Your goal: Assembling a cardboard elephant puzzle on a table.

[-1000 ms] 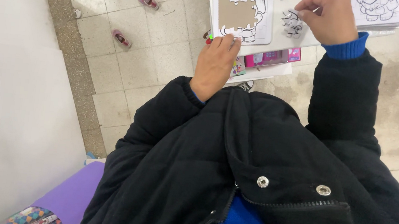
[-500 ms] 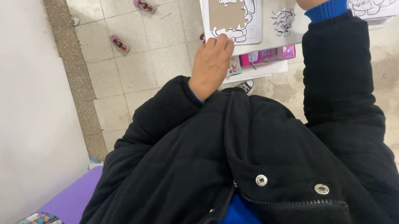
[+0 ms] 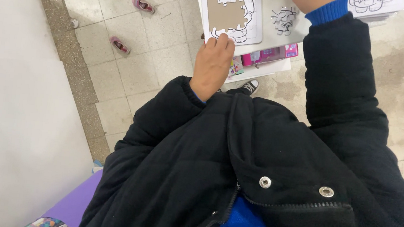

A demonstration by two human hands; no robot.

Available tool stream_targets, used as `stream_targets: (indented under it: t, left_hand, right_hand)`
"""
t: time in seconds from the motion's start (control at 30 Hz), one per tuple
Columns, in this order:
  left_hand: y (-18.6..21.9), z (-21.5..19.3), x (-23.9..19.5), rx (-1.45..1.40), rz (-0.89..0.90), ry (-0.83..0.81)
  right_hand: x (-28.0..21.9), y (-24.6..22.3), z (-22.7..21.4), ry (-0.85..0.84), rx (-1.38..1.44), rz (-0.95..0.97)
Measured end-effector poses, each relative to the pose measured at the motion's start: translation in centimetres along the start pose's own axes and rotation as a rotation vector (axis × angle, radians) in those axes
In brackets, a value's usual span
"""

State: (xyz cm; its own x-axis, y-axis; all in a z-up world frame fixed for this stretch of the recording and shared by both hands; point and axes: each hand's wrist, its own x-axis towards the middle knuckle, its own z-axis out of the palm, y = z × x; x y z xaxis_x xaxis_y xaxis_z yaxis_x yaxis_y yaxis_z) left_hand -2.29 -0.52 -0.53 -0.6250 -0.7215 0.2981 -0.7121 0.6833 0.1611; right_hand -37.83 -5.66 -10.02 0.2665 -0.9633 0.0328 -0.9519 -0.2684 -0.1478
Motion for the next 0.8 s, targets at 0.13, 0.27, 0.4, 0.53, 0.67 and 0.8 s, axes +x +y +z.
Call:
stream_targets:
  t: [0.13,0.27,0.4,0.53,0.67,0.8]
  left_hand:
    - [0.0,0.4,0.0,0.011,0.015,0.004]
    - [0.6,0.8,0.0,0.088,0.015,-0.053]
    - [0.5,0.5,0.6,0.121,0.037,-0.026]
    - [0.7,0.8,0.8,0.143,0.017,-0.079]
    - [0.9,1.6,1.1,0.096,-0.019,-0.025]
    - [0.9,1.9,0.8,0.105,-0.03,-0.056]
  right_hand:
    - [-1.0,-2.5,-1.2,0.229,0.236,0.086]
    - [-2.3,-5.6,-3.4,0.188,0.277,0.025]
    - [-2.1,-5.6,-3.9,0.209,0.37,0.076]
    - [-3.9,-4.1,-3.5,0.198,0.532,0.128]
    - [-4.3,-3.5,-3.8,0.371,0.749,0.131]
    - [-4.5,-6.1,-4.4,0.307,0.269,0.242]
